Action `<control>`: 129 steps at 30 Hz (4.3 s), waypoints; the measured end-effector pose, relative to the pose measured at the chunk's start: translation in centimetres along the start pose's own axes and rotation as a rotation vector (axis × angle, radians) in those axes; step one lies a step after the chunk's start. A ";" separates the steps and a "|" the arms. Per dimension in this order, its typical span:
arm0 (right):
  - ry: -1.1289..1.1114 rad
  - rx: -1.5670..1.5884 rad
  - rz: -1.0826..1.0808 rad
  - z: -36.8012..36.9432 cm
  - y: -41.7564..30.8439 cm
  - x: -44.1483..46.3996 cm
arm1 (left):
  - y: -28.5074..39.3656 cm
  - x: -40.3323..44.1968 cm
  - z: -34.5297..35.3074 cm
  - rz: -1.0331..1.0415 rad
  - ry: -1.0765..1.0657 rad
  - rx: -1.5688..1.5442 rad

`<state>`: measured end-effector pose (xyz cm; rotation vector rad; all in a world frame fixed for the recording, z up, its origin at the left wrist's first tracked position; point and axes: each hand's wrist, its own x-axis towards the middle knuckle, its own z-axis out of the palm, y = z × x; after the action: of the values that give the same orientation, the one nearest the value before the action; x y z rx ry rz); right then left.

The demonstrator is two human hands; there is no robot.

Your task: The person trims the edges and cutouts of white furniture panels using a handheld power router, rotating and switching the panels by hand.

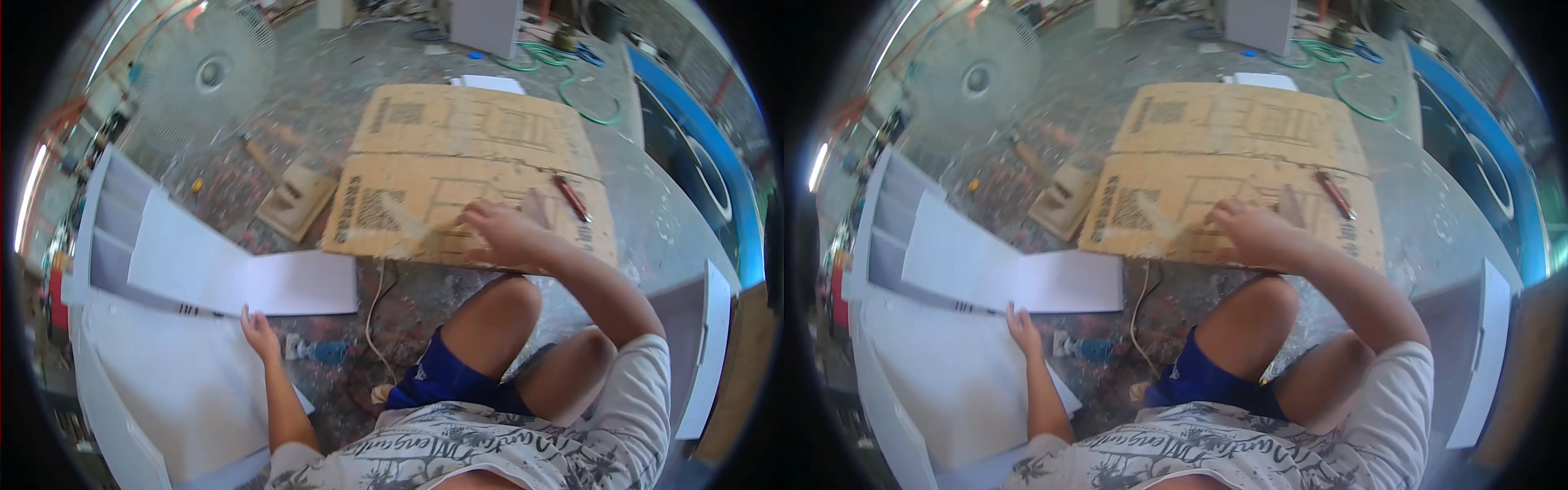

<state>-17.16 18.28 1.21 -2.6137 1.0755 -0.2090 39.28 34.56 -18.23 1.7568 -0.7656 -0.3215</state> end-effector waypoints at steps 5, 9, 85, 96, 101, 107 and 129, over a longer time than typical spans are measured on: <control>0.144 -0.152 -0.011 5.3 1.8 -0.2 | 1.7 -2.9 -1.3 0.307 0.057 0.206; 0.027 -0.158 0.146 4.2 0.3 0.0 | 10.1 -5.3 -4.0 0.626 0.181 0.370; 0.076 -0.411 0.193 9.3 -0.2 0.7 | 16.1 -13.2 -26.9 0.245 1.277 0.336; 0.081 -0.395 0.184 8.8 -0.6 0.6 | 23.1 -13.3 -23.0 0.348 0.943 0.353; 0.069 -0.412 0.184 8.5 -0.8 0.4 | 24.7 -12.7 -20.6 0.642 0.731 0.319; 0.067 -0.398 0.189 8.4 -1.0 0.4 | 23.2 -11.8 -22.0 0.744 0.525 0.131; 0.015 -0.401 0.269 7.8 -2.6 0.8 | 25.3 -1.6 -22.6 1.022 -0.137 0.042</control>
<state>-12.93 21.18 -5.23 -2.7620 1.6004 0.0556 42.65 48.76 12.43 1.1816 -1.6478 0.2737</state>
